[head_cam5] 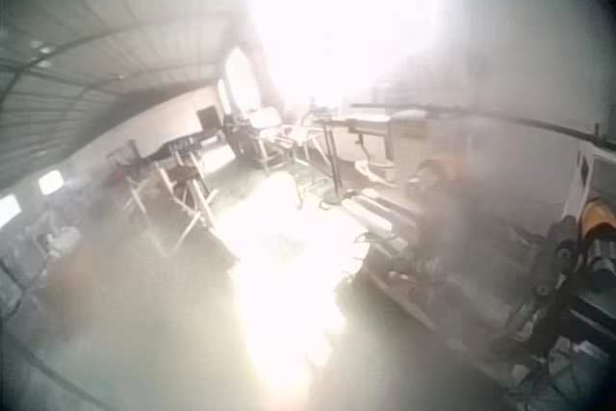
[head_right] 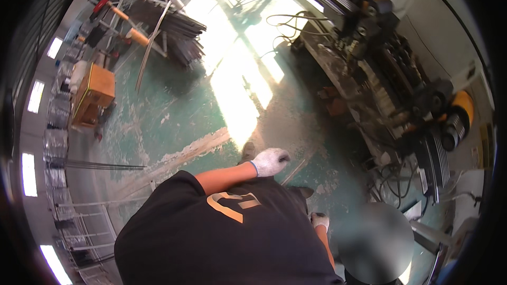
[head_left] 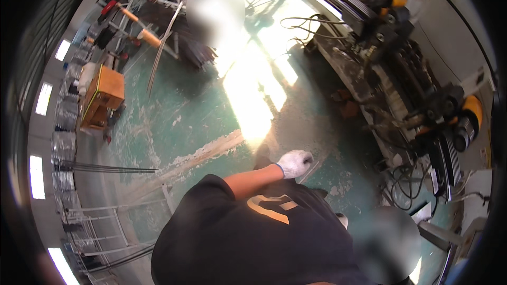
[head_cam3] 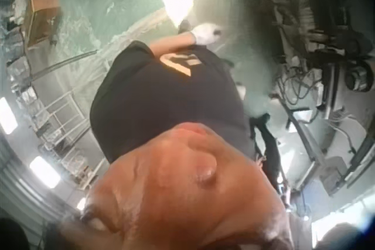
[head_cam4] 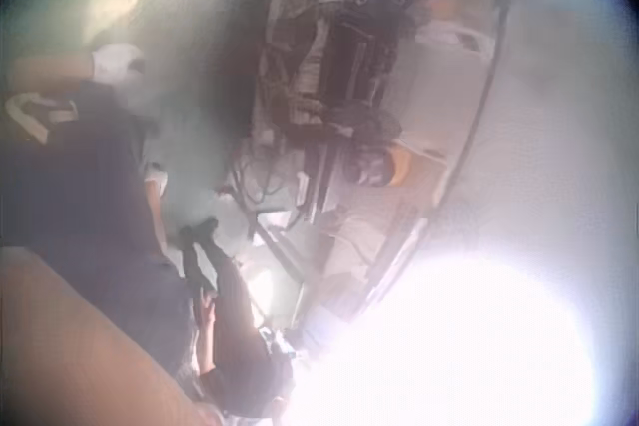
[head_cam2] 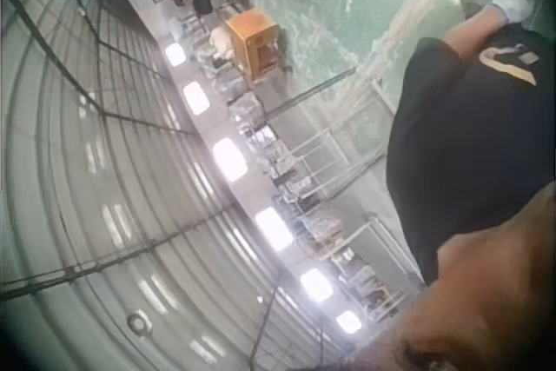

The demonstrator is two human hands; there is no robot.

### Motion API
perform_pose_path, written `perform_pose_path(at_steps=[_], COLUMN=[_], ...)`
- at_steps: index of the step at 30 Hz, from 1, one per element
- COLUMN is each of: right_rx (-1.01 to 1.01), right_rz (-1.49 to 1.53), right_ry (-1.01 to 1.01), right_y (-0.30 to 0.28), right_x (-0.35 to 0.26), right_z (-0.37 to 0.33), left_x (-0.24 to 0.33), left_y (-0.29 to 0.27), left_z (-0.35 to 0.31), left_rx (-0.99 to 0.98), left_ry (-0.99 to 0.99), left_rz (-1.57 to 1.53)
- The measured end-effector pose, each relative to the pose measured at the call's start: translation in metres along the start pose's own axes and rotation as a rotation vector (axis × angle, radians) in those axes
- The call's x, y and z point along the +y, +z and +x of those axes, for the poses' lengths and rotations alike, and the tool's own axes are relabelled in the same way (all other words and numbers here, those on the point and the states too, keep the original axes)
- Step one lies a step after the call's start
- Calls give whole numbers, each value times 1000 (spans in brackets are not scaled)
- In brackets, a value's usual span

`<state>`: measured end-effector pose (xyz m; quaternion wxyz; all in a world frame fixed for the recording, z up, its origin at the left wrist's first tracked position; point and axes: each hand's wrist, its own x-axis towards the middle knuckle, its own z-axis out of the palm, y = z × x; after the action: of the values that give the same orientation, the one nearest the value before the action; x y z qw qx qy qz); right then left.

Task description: The person measures a metal rod on a wooden workbench using a tape measure, then moves to a bending machine to position and cut the rod. The person handles the rod and machine controls while another worker stands nearby.

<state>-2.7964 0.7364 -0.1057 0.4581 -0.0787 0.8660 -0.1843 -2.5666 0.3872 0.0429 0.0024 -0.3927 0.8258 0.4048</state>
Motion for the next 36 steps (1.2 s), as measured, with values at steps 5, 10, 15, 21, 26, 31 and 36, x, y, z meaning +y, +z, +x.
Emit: perform_pose_path(at_steps=[5,10,15,21,26,31,36], right_rx=[-72,-40,-111,-172,-143,-395,-700], right_rz=[73,220,-358,-505,-655,-529,-233], right_ry=[-96,-133,-493,-362,-377,-629,-594], right_y=[89,223,332,447,568,784,984], right_x=[-147,-321,-467,-565,-696,-841,-1002], right_z=[83,81,16,43,51,55,-93], left_x=[-172,-322,-423,-510,-610,-739,-810], left_y=[-72,-183,-273,-381,-497,-613,-670], left_z=[-73,-149,-183,-139,-136,-173,-203], left_rx=[93,361,596,674,633,914,1096], left_ry=[-211,-584,-665,-639,-574,-737,-905], left_rz=[-52,-268,-446,-610,-294,-256,-595])
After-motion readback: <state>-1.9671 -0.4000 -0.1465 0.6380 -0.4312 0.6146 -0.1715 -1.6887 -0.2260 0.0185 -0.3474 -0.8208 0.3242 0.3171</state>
